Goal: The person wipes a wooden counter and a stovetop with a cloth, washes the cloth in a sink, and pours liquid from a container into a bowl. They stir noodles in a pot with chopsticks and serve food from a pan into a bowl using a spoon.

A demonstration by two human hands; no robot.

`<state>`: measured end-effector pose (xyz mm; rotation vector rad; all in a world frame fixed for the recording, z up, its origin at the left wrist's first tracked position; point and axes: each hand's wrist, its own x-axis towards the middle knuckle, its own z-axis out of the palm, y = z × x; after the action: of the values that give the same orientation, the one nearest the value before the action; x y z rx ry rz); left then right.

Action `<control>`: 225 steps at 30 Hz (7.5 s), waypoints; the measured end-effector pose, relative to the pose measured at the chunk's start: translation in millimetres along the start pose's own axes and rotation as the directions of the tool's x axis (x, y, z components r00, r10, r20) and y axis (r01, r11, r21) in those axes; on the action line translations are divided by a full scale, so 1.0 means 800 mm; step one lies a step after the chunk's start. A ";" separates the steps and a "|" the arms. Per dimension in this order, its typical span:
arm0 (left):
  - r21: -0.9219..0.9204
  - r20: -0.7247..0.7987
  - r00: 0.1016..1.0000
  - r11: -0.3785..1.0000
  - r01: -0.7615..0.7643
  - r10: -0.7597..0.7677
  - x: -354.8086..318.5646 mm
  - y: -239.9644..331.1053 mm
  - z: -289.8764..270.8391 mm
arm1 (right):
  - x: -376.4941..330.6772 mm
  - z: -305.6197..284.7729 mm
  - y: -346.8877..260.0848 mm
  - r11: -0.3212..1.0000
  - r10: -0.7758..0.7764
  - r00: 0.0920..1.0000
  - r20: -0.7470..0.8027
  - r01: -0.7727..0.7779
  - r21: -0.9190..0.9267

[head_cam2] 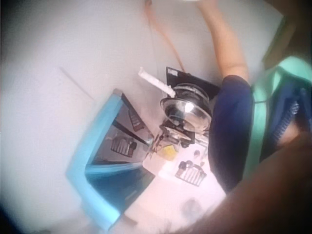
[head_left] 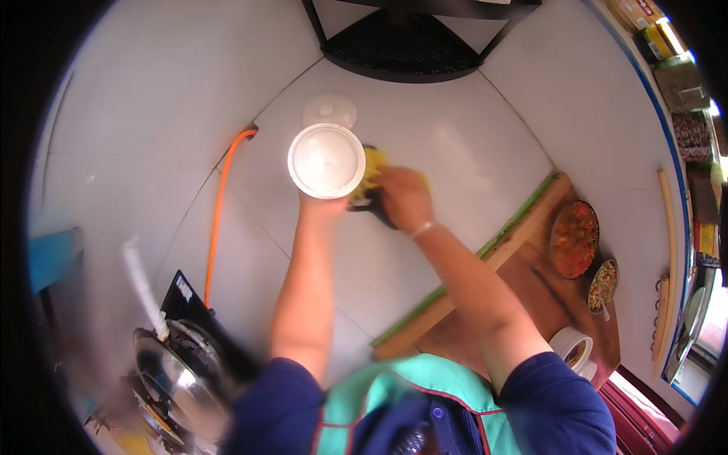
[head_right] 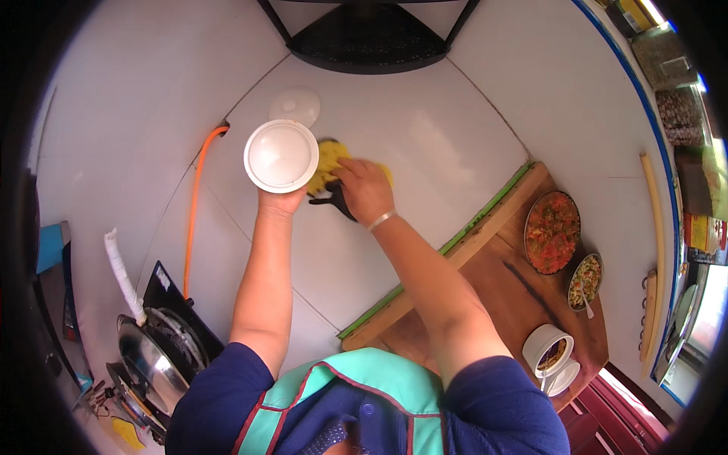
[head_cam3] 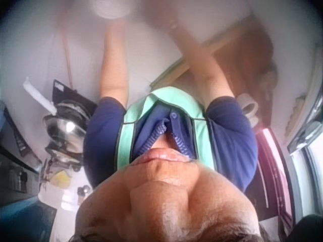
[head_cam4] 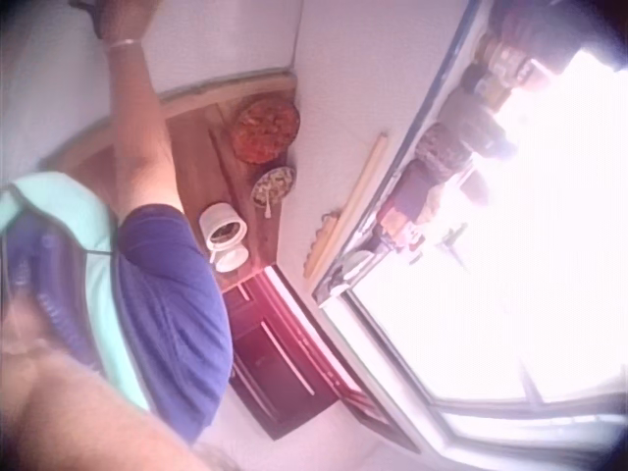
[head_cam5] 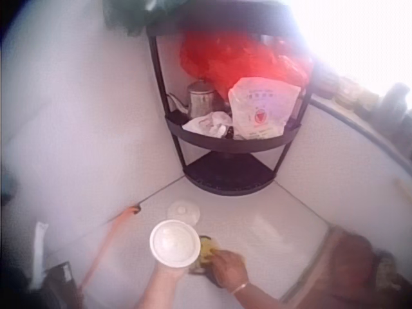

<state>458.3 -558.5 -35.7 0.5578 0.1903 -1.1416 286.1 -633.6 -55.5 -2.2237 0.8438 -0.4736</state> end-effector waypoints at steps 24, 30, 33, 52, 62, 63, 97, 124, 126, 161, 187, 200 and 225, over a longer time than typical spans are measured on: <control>0.795 0.603 0.737 -0.151 -0.588 0.305 -0.072 -0.101 0.071 | -0.040 -0.090 -0.076 0.218 0.585 0.628 0.514 -0.731 0.646; 0.677 0.661 0.720 -0.584 -0.448 0.213 0.059 -0.055 0.072 | -0.033 -0.158 0.066 0.805 0.531 0.845 -0.055 -0.484 0.343; 0.582 0.634 0.766 -0.715 -0.387 0.102 0.101 -0.064 0.084 | -0.007 -0.156 0.138 0.896 0.292 0.838 -0.461 -0.408 -0.175; 0.829 0.312 0.950 -0.495 -0.260 0.024 -0.189 -0.100 -0.017 | -0.277 0.065 -0.146 0.938 -0.248 0.621 0.743 0.346 0.024; 0.928 0.177 0.966 0.358 -0.099 -0.191 -0.539 -0.099 -0.131 | -0.464 -0.045 -0.208 0.836 -0.092 0.895 0.436 -0.169 0.523; 0.915 0.195 0.955 0.393 -0.095 -0.223 -0.562 -0.110 -0.126 | -0.481 -0.053 -0.199 0.805 -0.042 0.914 0.405 -0.209 0.556; 0.802 -0.203 0.919 0.596 -0.043 0.339 -0.904 0.224 -0.412 | -0.456 0.412 -0.566 0.722 -0.418 0.720 0.555 0.634 -0.278; 0.988 0.099 0.421 -0.138 0.062 0.902 -1.115 0.470 -0.606 | -0.698 0.685 -0.883 0.663 -0.667 0.464 0.583 0.726 0.181; 0.994 0.013 0.573 -0.072 0.081 0.820 -1.107 0.441 -0.604 | -0.706 0.654 -0.848 0.657 -0.702 0.468 0.537 0.718 0.233; 0.854 -0.010 0.856 0.450 -0.262 0.516 -1.020 0.268 -0.496 | -0.586 0.478 -0.714 0.742 0.224 0.832 0.507 -0.483 0.465; 0.767 -0.631 0.638 0.478 0.428 0.440 -1.206 0.425 -0.710 | -0.774 0.656 -0.766 0.739 -0.555 0.725 0.407 0.654 -0.158; 0.775 -0.175 0.813 0.586 -0.234 0.556 -1.306 0.469 -0.427 | -0.737 0.490 -1.012 0.171 -0.982 0.187 -0.005 0.910 0.378; 0.613 0.123 0.866 0.649 -0.450 0.485 -1.267 0.632 -0.451 | -0.557 0.475 -1.048 0.695 -0.569 0.594 0.569 0.717 -0.053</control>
<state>537.8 593.8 245.6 1.1634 -0.3062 -0.6478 533.3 310.5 249.7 -2.7084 -0.2591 -0.0444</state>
